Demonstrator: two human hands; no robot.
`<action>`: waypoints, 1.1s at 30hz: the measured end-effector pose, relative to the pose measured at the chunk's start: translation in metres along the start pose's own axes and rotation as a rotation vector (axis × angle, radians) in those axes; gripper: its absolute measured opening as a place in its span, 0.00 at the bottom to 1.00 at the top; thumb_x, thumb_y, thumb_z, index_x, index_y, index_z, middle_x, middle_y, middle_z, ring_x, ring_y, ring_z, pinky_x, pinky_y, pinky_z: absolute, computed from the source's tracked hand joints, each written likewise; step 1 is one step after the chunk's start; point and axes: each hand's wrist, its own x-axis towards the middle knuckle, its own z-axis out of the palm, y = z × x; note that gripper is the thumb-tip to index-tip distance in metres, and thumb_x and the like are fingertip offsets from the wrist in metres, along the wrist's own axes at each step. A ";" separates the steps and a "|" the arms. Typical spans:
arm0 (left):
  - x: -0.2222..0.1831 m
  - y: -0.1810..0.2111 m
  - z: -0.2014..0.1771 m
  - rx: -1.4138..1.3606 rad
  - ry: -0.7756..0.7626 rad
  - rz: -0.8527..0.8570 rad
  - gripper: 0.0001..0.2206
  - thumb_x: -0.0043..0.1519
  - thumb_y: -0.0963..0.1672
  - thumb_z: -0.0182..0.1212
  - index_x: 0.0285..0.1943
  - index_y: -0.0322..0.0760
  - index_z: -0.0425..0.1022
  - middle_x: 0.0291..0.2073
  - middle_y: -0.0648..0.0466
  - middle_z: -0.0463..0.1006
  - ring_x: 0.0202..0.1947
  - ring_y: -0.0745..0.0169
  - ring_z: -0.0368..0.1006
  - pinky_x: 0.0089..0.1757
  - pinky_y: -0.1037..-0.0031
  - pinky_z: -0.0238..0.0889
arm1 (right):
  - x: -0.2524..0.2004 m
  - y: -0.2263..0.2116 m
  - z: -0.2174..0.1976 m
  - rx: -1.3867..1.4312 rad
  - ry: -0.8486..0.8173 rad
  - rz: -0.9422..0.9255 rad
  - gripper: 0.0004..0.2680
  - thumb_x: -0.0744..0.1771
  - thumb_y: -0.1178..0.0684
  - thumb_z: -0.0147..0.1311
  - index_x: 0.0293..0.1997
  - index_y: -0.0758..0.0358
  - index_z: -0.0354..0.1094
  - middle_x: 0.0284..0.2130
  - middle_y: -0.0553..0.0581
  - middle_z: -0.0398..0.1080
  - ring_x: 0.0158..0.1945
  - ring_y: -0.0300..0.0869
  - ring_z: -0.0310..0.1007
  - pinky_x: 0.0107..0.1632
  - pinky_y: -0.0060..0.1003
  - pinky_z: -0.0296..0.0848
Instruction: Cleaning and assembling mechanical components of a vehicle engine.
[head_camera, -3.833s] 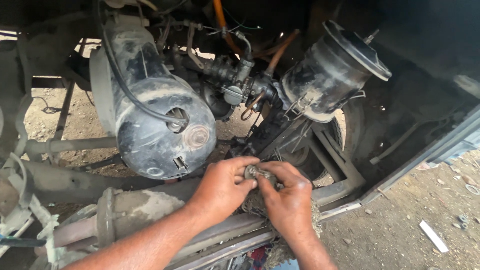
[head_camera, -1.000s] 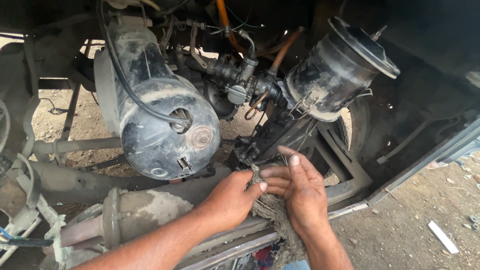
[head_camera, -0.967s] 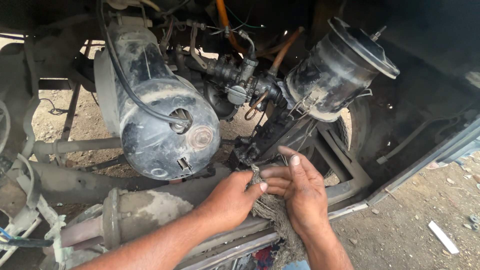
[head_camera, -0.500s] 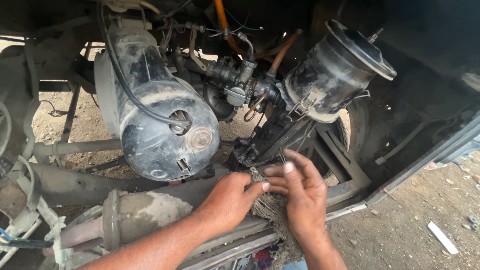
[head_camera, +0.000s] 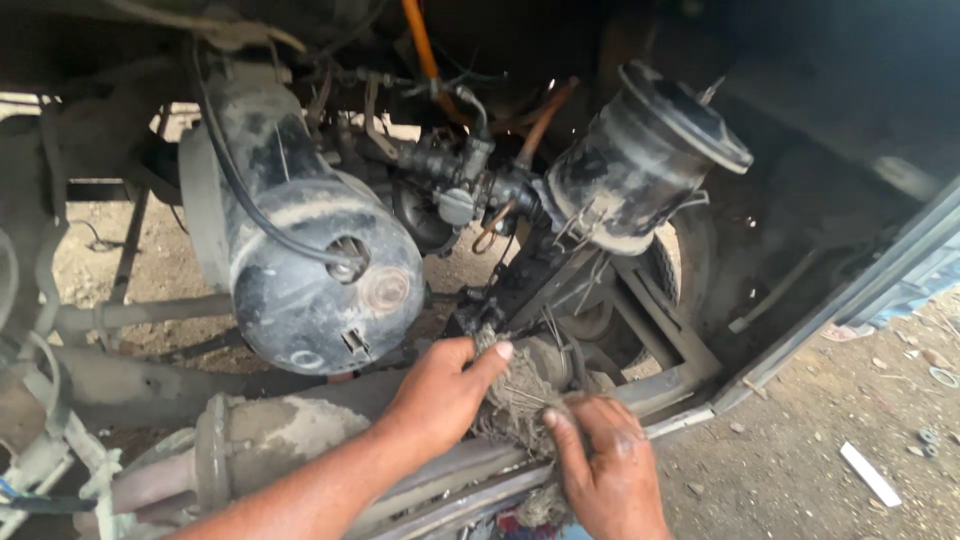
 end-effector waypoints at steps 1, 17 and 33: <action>0.000 -0.001 0.001 0.004 0.003 0.008 0.23 0.65 0.53 0.56 0.31 0.27 0.77 0.17 0.49 0.73 0.21 0.66 0.65 0.28 0.61 0.61 | 0.005 -0.010 -0.002 0.002 0.009 -0.004 0.10 0.66 0.48 0.58 0.38 0.66 0.76 0.36 0.60 0.79 0.45 0.48 0.77 0.50 0.44 0.73; -0.008 -0.002 -0.004 -0.201 0.064 0.194 0.21 0.57 0.48 0.63 0.57 0.35 0.75 0.45 0.51 0.85 0.48 0.59 0.81 0.50 0.68 0.70 | 0.014 -0.060 0.030 1.256 -0.109 0.247 0.27 0.67 0.56 0.53 0.74 0.75 0.45 0.72 0.66 0.55 0.77 0.53 0.49 0.73 0.44 0.45; -0.004 -0.019 0.002 -0.027 0.272 0.241 0.40 0.58 0.50 0.72 0.70 0.20 0.54 0.56 0.38 0.75 0.58 0.52 0.72 0.55 0.69 0.62 | 0.016 -0.057 0.035 0.181 -0.727 0.325 0.16 0.61 0.61 0.50 0.54 0.68 0.72 0.45 0.75 0.76 0.58 0.59 0.77 0.63 0.41 0.73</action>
